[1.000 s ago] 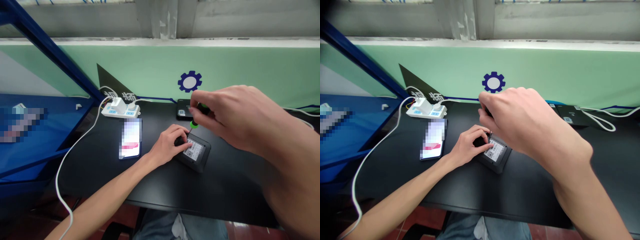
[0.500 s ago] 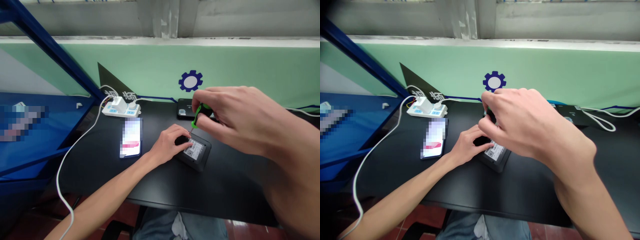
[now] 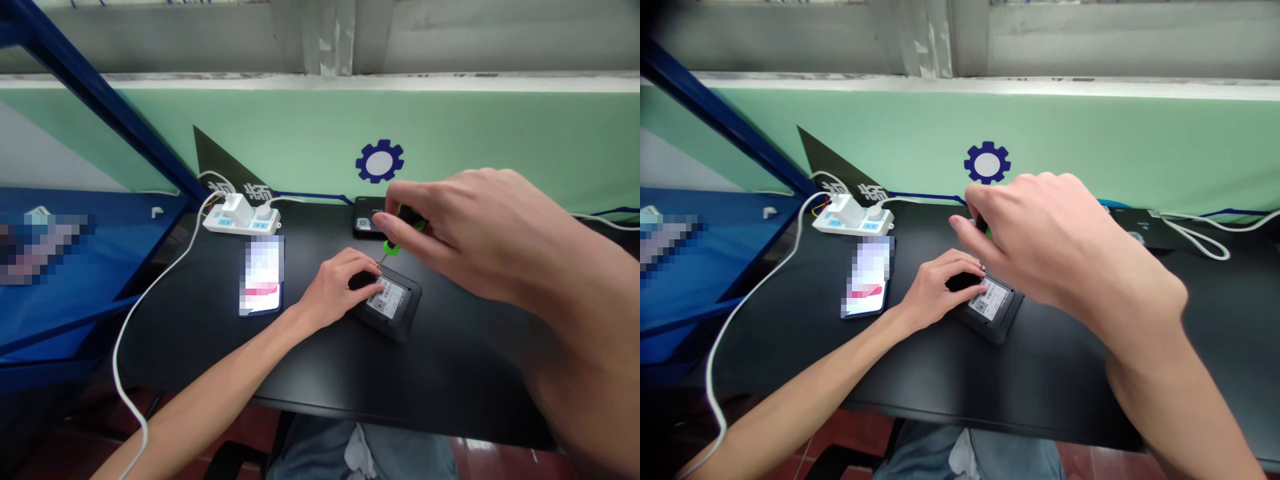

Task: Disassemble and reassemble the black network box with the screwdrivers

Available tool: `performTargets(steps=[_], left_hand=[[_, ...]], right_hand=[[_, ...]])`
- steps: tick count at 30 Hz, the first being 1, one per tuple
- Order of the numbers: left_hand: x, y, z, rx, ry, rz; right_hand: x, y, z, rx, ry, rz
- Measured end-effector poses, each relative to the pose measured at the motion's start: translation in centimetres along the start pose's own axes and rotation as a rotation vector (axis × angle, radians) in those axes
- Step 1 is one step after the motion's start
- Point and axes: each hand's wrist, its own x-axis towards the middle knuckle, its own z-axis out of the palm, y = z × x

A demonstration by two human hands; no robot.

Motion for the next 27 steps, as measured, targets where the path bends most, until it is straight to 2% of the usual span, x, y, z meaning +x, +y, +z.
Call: performTargets(steps=[4,7,11,16,22,27], left_hand=[[0.02,0.0,0.04,0.006,0.003,0.011],[0.05,0.1,0.02,0.005,0.004,0.003],[0.05,0.2,-0.04,0.019,-0.002,-0.008],[0.07,0.21,-0.07,0.002,-0.005,-0.019],[0.14,0.43,-0.18,0.012,-0.015,-0.044],[0.17,0.49,-0.28,0.022,-0.016,-0.052]], right_hand=[[-0.17,-0.04,0.08,0.029,-0.016,-0.057],[-0.24,-0.13,0.22,-0.03,0.032,-0.038],[-0.15,-0.2,0.28,0.042,0.024,-0.079],[0.01,-0.01,0.41,-0.015,0.056,-0.025],[-0.12,0.21,0.53,0.041,0.034,-0.091],[-0.11,0.1,0.44,0.041,0.039,-0.056]])
